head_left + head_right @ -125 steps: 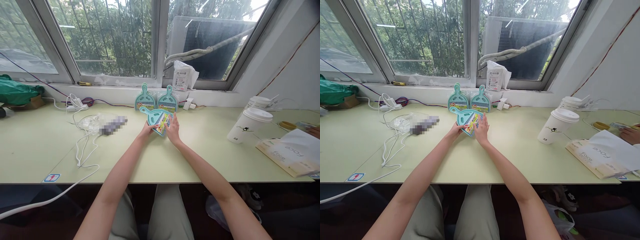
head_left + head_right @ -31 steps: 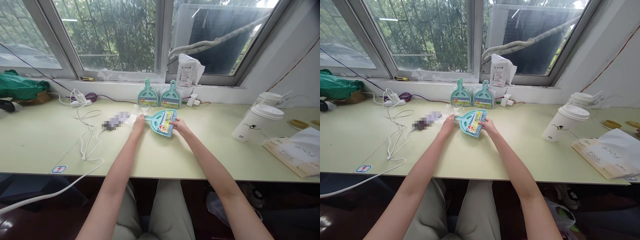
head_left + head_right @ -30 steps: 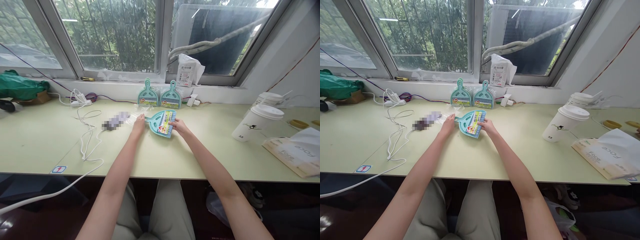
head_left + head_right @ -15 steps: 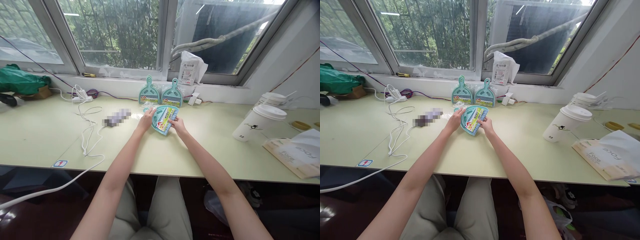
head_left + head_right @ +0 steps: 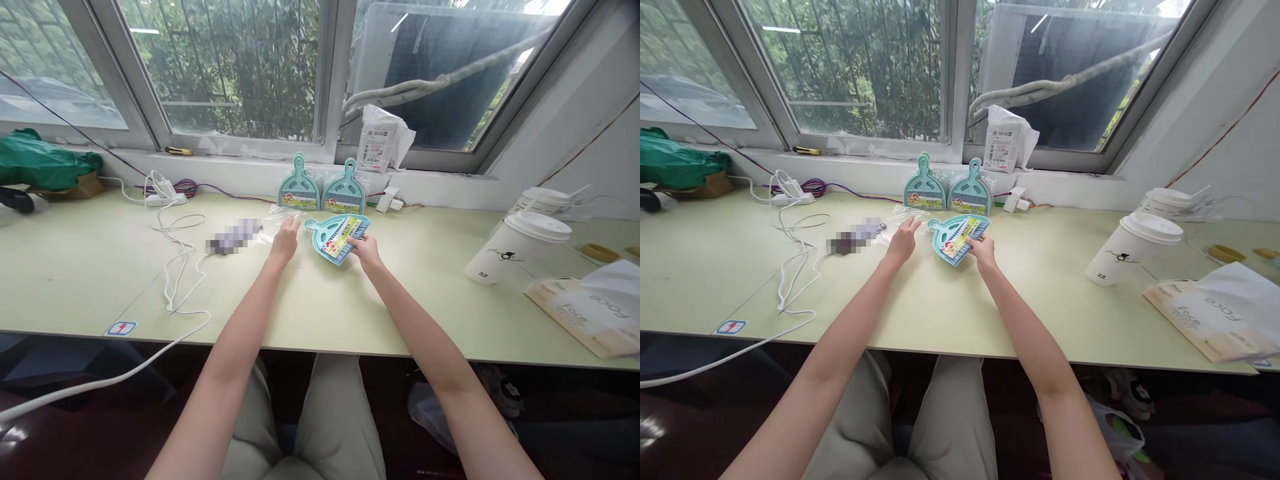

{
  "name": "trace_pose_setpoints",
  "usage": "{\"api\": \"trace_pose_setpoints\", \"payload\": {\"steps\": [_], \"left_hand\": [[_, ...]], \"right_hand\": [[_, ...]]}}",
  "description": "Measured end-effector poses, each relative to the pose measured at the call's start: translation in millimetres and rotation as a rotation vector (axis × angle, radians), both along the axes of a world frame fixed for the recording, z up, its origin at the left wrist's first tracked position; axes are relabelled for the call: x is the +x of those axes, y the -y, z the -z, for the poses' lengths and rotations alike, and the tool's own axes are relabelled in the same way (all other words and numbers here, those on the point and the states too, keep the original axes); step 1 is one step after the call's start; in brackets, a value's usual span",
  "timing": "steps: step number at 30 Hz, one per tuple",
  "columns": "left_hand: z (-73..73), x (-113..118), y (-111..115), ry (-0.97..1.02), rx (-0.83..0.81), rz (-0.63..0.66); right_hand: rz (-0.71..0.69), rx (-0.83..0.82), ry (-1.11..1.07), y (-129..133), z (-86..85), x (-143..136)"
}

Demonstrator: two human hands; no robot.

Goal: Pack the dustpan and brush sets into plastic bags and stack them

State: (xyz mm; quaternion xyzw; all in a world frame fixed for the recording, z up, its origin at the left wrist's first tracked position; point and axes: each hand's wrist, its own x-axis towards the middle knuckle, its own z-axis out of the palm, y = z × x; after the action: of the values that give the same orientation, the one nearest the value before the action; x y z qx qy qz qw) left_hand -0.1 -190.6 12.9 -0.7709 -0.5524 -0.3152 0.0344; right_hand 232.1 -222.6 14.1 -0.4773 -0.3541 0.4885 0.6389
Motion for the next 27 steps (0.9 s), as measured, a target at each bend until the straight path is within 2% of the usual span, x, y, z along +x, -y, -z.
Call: {"api": "trace_pose_setpoints", "payload": {"steps": [6, 9, 11, 13, 16, 18, 19, 20, 21, 23, 24, 25, 27], "left_hand": [[-2.4, 16.3, 3.7, 0.122, 0.019, 0.306], [-6.7, 24.1, 9.9, 0.186, 0.063, 0.412], [-11.1, 29.0, 17.5, 0.260, 0.132, 0.423], [-16.1, 33.8, 26.1, 0.424, 0.226, 0.312], [-22.5, 39.7, 32.7, 0.857, 0.316, -0.040], [-25.2, 41.5, 29.8, 1.199, 0.248, -0.204], [-26.1, 41.7, 26.7, 1.367, 0.157, -0.205], [-26.8, 41.6, 23.1, 1.515, 0.033, -0.135], [-27.3, 41.5, 19.7, 1.626, -0.105, -0.003], [-27.9, 41.6, 15.0, 1.710, -0.333, 0.316], [-28.0, 42.1, 14.3, 1.709, -0.393, 0.428], [-28.0, 43.0, 14.6, 1.701, -0.421, 0.485], [-27.1, 45.8, 17.4, 1.691, -0.439, 0.496]], "right_hand": [[-0.188, 0.045, -0.045, 4.8, -0.8, -13.5], [-0.188, 0.071, -0.116, 2.9, 4.9, -15.9], [-0.162, 0.081, -0.186, 1.3, 9.2, -16.5], [-0.139, 0.084, -0.245, 0.6, 12.1, -17.0], [-0.126, 0.110, -0.291, 1.5, 12.7, -18.3], [-0.121, 0.140, -0.303, 2.8, 11.1, -19.4], [-0.121, 0.154, -0.305, 3.4, 10.0, -19.9], [-0.124, 0.162, -0.303, 4.1, 8.8, -20.2], [-0.129, 0.168, -0.299, 4.7, 7.5, -20.4], [-0.144, 0.175, -0.287, 5.9, 5.0, -20.7], [-0.149, 0.179, -0.281, 6.6, 3.9, -20.9], [-0.150, 0.186, -0.276, 7.2, 3.0, -21.2], [-0.137, 0.218, -0.272, 8.3, 2.1, -22.3]]}}
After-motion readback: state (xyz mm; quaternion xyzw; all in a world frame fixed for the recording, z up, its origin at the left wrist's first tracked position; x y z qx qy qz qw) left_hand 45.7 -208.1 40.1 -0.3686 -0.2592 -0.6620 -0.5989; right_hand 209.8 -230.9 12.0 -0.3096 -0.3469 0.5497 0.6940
